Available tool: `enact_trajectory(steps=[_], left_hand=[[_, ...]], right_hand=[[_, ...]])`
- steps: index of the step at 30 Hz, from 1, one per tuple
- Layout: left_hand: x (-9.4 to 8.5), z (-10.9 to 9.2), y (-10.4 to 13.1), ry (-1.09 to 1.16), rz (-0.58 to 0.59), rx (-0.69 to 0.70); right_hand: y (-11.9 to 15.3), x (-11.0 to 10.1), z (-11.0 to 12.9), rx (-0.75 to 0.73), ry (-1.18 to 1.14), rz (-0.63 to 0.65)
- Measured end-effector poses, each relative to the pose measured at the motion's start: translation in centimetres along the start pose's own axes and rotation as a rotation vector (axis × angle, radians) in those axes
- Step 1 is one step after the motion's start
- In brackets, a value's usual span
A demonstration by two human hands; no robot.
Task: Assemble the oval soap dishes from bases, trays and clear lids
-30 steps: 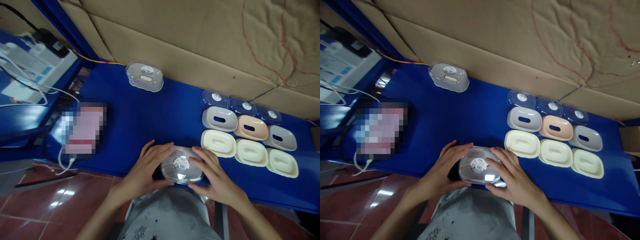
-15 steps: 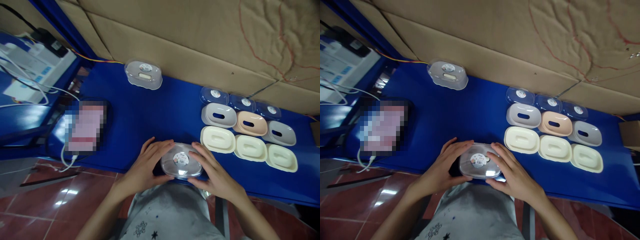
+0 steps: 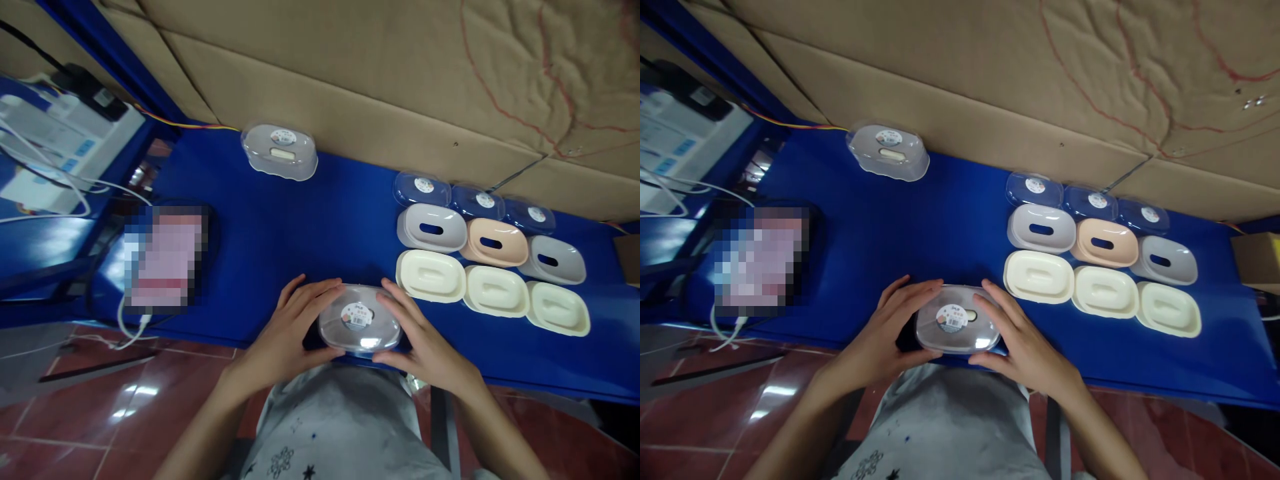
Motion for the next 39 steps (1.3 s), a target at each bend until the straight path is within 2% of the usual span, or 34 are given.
enact_trajectory(steps=[5, 10, 14, 18, 23, 28, 33, 39], left_hand=[[-0.5, 0.2, 0.0, 0.003, -0.024, -0.024], [-0.9, 0.0, 0.3, -0.026, -0.056, -0.065], [-1.3, -1.2, 0.1, -0.144, -0.094, -0.042], [-2.1, -2.4, -1.2, -0.298, -0.119, 0.028], [-3.9, -1.6, -4.7, -0.55, -0.137, 0.052], [-6.9, 0.8, -10.5, -0.777, -0.163, -0.015], [-8.3, 2.7, -16.0, -0.827, -0.091, -0.056], [-9.7, 4.7, -20.0, -0.832, -0.067, -0.117]], right_hand=[[1.2, -0.2, -0.6, 0.041, -0.032, -0.098], [3.7, -0.9, -1.6, 0.114, -0.067, -0.178], [5.9, -2.0, -2.9, 0.158, -0.122, -0.29], [7.0, -2.5, -3.8, 0.191, -0.177, -0.359], [6.5, -2.5, -3.6, 0.168, -0.199, -0.326], [6.4, -2.5, -3.8, 0.175, -0.218, -0.302], [6.4, -2.6, -4.0, 0.165, -0.241, -0.313], [6.5, -2.4, -4.4, 0.176, -0.28, -0.301]])
Point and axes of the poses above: each hand's wrist, its own y-axis away from the middle knuckle, its own x-axis out of the palm, z = x × y, the point moved 10 cm from there along -y, towards the middle knuckle
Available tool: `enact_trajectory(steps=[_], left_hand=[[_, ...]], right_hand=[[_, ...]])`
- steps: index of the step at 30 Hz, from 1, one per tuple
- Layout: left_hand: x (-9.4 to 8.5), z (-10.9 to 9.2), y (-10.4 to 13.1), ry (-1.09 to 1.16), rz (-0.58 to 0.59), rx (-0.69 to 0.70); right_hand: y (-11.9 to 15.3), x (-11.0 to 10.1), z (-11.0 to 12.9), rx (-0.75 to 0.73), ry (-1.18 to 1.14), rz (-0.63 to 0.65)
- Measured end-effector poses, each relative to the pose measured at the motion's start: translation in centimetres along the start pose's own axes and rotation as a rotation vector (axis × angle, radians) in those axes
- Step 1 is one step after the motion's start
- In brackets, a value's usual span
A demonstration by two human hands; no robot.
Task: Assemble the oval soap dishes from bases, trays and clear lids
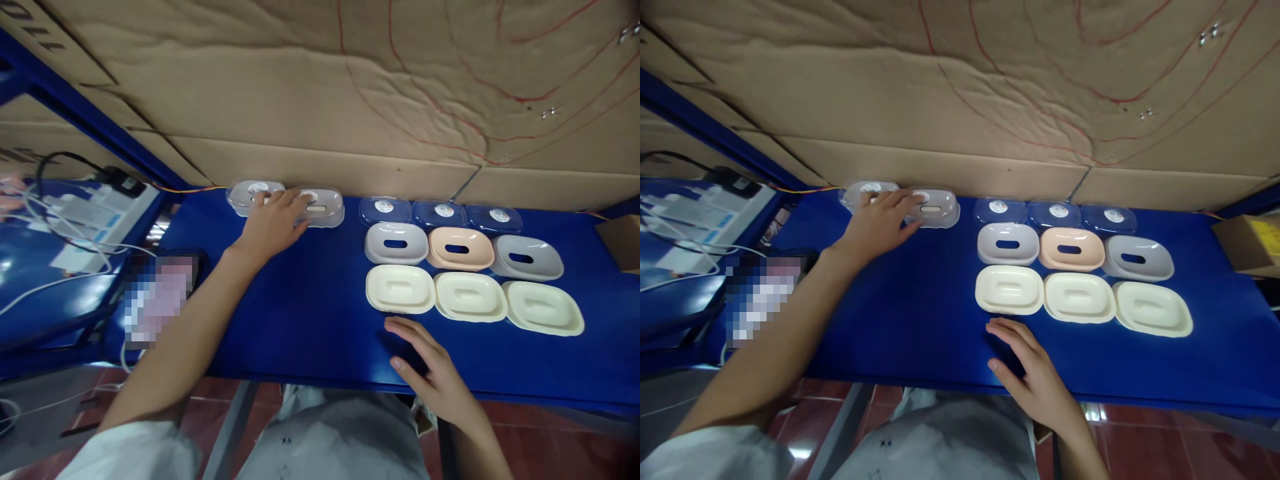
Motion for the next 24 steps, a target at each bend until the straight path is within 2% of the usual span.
enact_trajectory(steps=[3, 5, 7, 11, 13, 14, 15, 17, 20, 22, 24], left_hand=[[-0.2, 0.1, -0.7, 0.017, -0.028, -0.048], [-0.5, -1.6, -0.2, 0.036, -0.057, -0.026], [-0.5, -5.2, 1.0, 0.091, -0.061, 0.08], [-0.2, -15.8, 5.7, 0.292, 0.014, 0.538], [-0.1, -19.5, 7.9, 0.332, 0.044, 0.692], [0.0, -20.5, 8.6, 0.347, 0.054, 0.734], [0.0, -21.0, 9.2, 0.36, 0.061, 0.757], [0.2, -20.7, 9.8, 0.378, 0.068, 0.769], [0.7, -18.5, 10.0, 0.339, 0.062, 0.755], [1.2, -16.8, 9.9, 0.275, 0.059, 0.733], [1.4, -15.3, 9.6, 0.244, 0.053, 0.703]], right_hand=[[0.1, 0.1, -0.2, 0.012, -0.017, 0.013], [0.1, 0.1, -0.3, 0.019, -0.028, 0.014], [0.0, 0.0, -0.3, 0.019, -0.035, 0.012], [-0.3, -0.4, 0.1, 0.005, -0.037, -0.004], [-0.4, -0.8, 0.6, -0.02, -0.053, -0.047], [-0.4, -1.1, 0.8, -0.038, -0.068, -0.084], [-0.2, -1.5, 1.1, -0.057, -0.083, -0.129], [0.3, -2.4, 1.5, -0.097, -0.102, -0.236], [0.5, -3.7, 2.6, -0.164, -0.054, -0.325], [-0.3, -4.1, 4.1, -0.244, 0.045, -0.272], [-1.8, -4.4, 5.9, -0.335, 0.179, -0.165]])
Point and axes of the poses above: each hand's wrist, its own y-axis away from the middle knuckle, its own x-axis out of the palm, z = x × y, the point moved 10 cm from there along -y, towards the middle knuckle
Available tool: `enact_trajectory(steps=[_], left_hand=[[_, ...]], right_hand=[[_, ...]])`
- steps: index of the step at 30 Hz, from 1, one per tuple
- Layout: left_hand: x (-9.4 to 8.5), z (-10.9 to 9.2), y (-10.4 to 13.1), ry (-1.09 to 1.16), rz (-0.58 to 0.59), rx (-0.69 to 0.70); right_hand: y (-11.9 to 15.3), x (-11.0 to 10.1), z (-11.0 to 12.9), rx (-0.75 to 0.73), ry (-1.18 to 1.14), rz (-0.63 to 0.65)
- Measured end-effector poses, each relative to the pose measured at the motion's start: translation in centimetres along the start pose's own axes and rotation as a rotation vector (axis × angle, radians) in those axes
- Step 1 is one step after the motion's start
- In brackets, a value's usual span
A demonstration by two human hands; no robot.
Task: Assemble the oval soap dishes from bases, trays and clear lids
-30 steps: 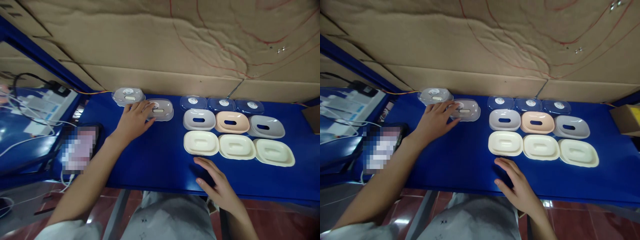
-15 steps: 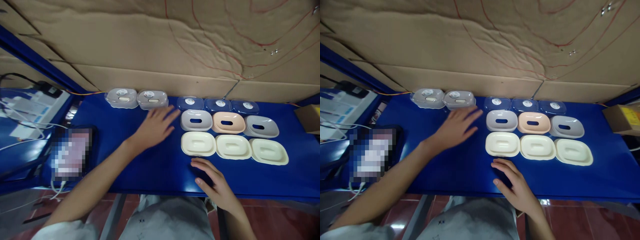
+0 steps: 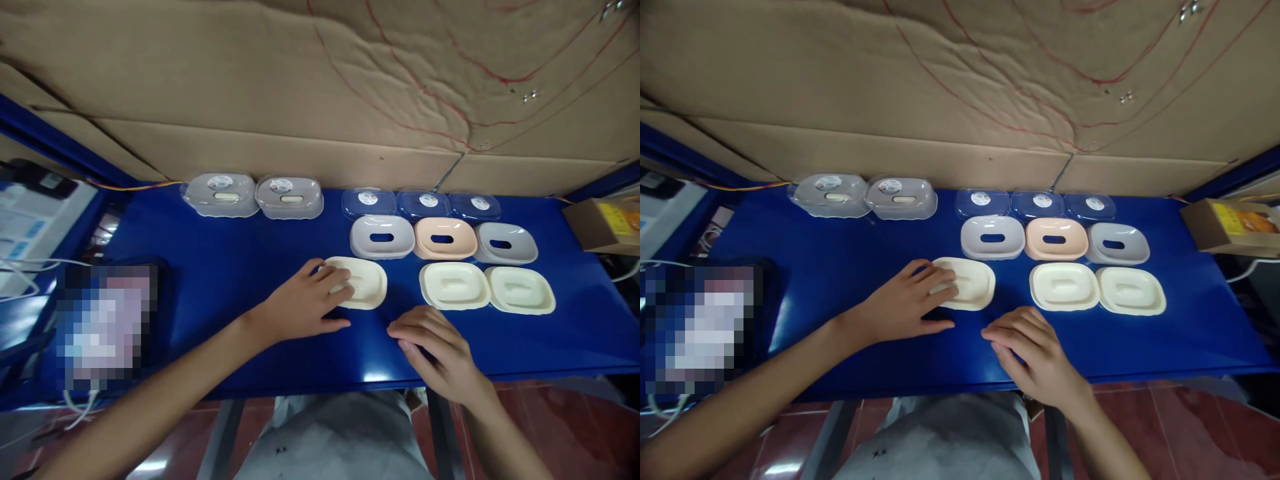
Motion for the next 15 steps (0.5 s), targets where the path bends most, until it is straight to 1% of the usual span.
enact_trajectory(steps=[2, 4, 5, 7, 9, 11, 13, 15], left_hand=[[-0.5, 1.1, 0.5, 0.023, -0.032, -0.032], [-1.2, 2.1, 1.1, 0.072, -0.09, -0.074], [-1.6, 2.7, 1.4, 0.095, -0.119, -0.1], [-2.1, 3.7, 2.1, 0.134, -0.158, -0.159], [-2.1, 4.8, 2.8, 0.176, -0.145, -0.221], [-1.5, 5.5, 3.3, 0.213, -0.09, -0.266], [-0.8, 5.7, 3.4, 0.236, -0.033, -0.274], [-0.3, 5.5, 3.3, 0.249, -0.005, -0.257]], right_hand=[[-2.5, -0.3, 0.5, -0.079, 0.103, 0.098], [-5.0, -0.7, 0.1, -0.113, 0.197, 0.147], [-6.1, -0.8, -0.3, -0.12, 0.246, 0.15], [-7.5, -1.1, -1.4, -0.118, 0.347, 0.115], [-7.9, -1.3, -2.8, -0.097, 0.432, 0.064], [-7.4, -1.4, -3.9, -0.08, 0.487, 0.036], [-6.9, -1.7, -4.7, -0.063, 0.533, 0.033], [-7.0, -1.9, -5.7, -0.024, 0.582, 0.066]])
Point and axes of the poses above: each hand's wrist, its own y-axis away from the middle knuckle, its own x-axis out of the palm, z = x × y, the point moved 10 cm from there along -y, towards the middle knuckle
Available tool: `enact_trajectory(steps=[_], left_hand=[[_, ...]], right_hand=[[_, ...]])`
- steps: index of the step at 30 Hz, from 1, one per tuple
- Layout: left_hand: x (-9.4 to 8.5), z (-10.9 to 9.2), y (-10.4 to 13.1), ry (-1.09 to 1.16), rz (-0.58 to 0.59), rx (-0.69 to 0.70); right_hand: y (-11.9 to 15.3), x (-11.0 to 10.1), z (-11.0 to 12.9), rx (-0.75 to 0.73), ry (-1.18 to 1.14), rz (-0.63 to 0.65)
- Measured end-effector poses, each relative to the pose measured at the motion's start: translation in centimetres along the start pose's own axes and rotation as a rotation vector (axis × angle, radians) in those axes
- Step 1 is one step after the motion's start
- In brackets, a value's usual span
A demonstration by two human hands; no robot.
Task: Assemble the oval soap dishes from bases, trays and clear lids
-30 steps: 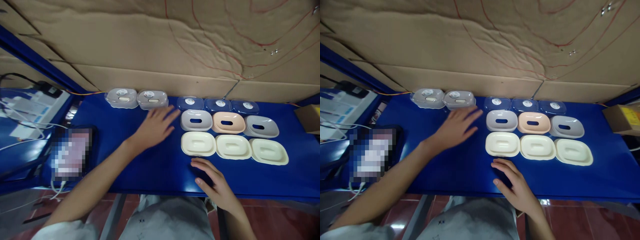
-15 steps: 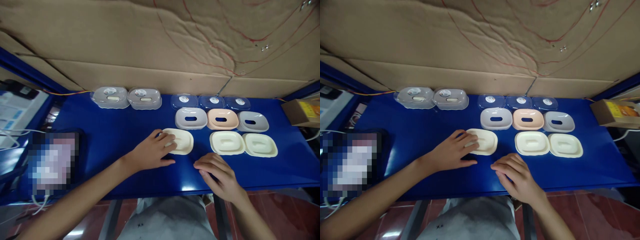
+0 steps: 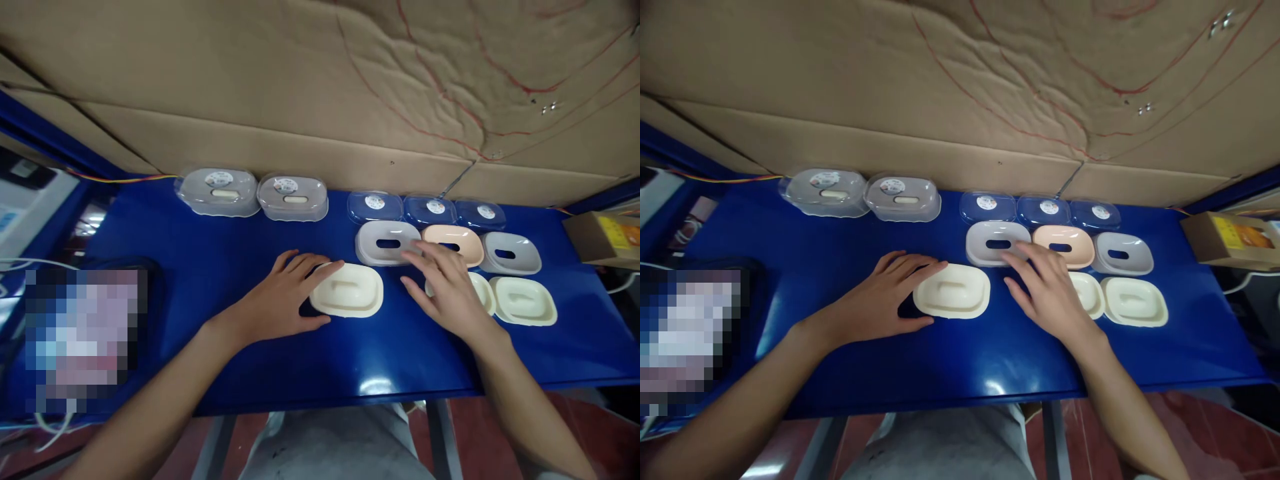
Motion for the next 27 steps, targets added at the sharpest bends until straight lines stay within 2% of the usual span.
enact_trajectory(steps=[4, 8, 10, 13, 17, 23, 27], left_hand=[[0.5, -0.7, -0.2, 0.025, 0.007, 0.028], [0.7, -0.5, -0.2, 0.053, 0.01, 0.009], [0.8, -0.2, -0.1, 0.049, 0.007, -0.007], [1.0, 0.3, -0.1, 0.032, 0.003, -0.027], [0.9, 1.0, 0.2, 0.04, -0.017, -0.056], [0.0, 1.9, 0.9, 0.068, -0.03, -0.092], [0.0, 1.7, 1.1, 0.077, -0.011, -0.085]], right_hand=[[-1.7, 1.8, -2.1, 0.048, 0.02, 0.179], [-3.0, 4.2, -3.9, 0.066, 0.005, 0.277], [-3.1, 4.9, -4.4, 0.079, 0.004, 0.283], [-2.9, 4.2, -4.3, 0.093, 0.006, 0.198], [-2.6, 2.5, -1.6, 0.063, -0.049, 0.115], [-1.3, 2.6, 4.8, -0.037, -0.076, 0.221], [-0.5, 3.6, 6.3, -0.057, -0.036, 0.278]])
Point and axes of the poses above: each hand's wrist, its own y-axis away from the middle knuckle, its own x-axis out of the palm, z = x × y, the point moved 10 cm from there along -y, towards the middle knuckle
